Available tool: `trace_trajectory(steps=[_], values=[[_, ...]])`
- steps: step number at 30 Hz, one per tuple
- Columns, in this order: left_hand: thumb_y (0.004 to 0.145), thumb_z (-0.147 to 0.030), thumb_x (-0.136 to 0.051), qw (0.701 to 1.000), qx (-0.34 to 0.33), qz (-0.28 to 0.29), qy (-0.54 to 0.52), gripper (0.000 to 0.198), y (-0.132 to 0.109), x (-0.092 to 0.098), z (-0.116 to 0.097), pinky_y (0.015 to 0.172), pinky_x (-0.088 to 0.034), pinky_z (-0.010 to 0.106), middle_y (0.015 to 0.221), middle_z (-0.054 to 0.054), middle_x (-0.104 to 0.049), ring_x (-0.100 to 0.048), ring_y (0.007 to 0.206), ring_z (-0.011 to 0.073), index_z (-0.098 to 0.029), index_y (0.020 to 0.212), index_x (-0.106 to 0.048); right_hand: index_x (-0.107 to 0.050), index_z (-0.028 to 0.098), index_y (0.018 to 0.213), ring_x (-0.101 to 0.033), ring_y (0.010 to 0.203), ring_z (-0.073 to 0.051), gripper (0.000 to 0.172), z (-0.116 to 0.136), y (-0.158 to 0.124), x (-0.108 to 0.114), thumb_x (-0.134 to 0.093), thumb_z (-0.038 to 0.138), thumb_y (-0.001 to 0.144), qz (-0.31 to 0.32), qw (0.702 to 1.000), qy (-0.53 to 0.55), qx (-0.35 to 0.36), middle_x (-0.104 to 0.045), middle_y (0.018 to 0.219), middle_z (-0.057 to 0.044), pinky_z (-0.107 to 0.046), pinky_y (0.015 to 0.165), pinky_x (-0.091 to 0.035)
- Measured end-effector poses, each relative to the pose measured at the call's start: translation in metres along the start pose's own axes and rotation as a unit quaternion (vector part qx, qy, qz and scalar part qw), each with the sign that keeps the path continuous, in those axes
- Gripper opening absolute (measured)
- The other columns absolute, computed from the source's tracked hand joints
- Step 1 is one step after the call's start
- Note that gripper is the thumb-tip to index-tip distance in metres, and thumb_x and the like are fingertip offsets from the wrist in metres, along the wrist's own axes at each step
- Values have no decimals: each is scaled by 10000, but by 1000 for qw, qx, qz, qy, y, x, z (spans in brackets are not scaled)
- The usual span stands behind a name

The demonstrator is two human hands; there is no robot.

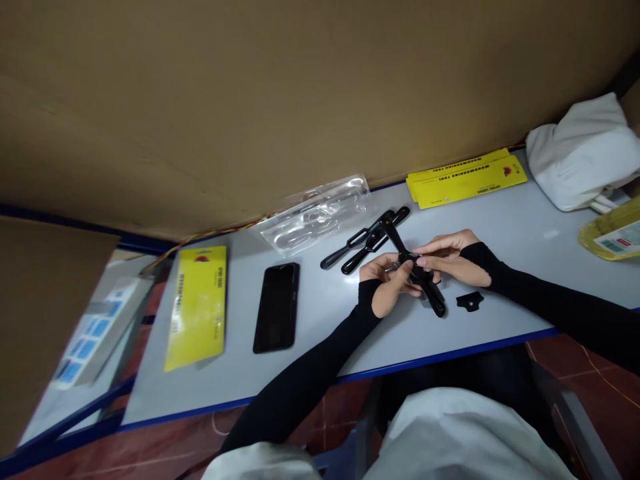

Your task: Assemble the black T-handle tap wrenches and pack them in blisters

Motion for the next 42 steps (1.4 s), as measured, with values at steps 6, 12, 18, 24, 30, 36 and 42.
trace_trajectory(steps=[6,12,18,24,30,36,42], values=[[602,-597,-945,1000,-12,-27,8,575,-1,3,0,387,-610,312,715,89,-767,-688,413,212,-146,757,-624,-831,157,1173,-733,584,-133,503,-7,1,-1,-898,476,789,43,999,15,2,-811,900,-77,-273,598,-638],[591,-601,-942,999,-14,-45,17,577,-2,2,-2,355,-587,318,689,89,-760,-669,385,215,-144,748,-626,-826,143,1181,-738,583,-150,517,-10,1,0,-892,484,799,48,999,6,-5,-798,879,-80,-291,597,-642],[660,-622,-913,997,-19,-63,44,575,-3,5,2,359,-558,275,733,122,-783,-705,427,234,-106,838,-732,-848,133,1095,-698,550,-136,499,-3,0,-1,-914,478,741,2,1000,-5,-11,-796,847,-86,-293,578,-621],[744,-590,-880,997,-33,-52,56,584,-5,5,3,402,-591,282,723,94,-786,-729,484,225,-91,1043,-823,-844,134,1009,-617,545,-107,443,-3,0,-1,-910,465,722,-23,1000,-5,-9,-763,792,-57,-288,557,-591],[766,-614,-850,996,-61,-41,58,611,-6,0,2,374,-564,260,739,70,-786,-705,480,184,-111,1111,-833,-812,130,958,-611,601,-110,418,-6,1,-1,-934,412,674,-33,999,25,-2,-722,780,-41,-270,554,-586],[792,-605,-839,995,-64,-37,65,587,-4,4,4,391,-565,265,667,50,-756,-676,433,175,-123,1129,-838,-811,140,1030,-665,673,-137,412,-7,-1,-2,-898,398,720,-26,999,11,-21,-747,852,-62,-245,519,-578],[775,-597,-855,995,-67,-36,59,599,-5,5,6,389,-555,256,653,51,-753,-670,425,171,-112,1124,-834,-828,123,1038,-666,618,-126,451,-7,1,-2,-903,445,730,-5,1000,12,-13,-775,834,-72,-266,537,-602]])
Point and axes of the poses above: each hand's wrist, its own y-axis towards the middle knuckle, its own x-axis out of the back of the hand, z = x × y, the point moved 5 cm from there along y, towards the middle knuckle
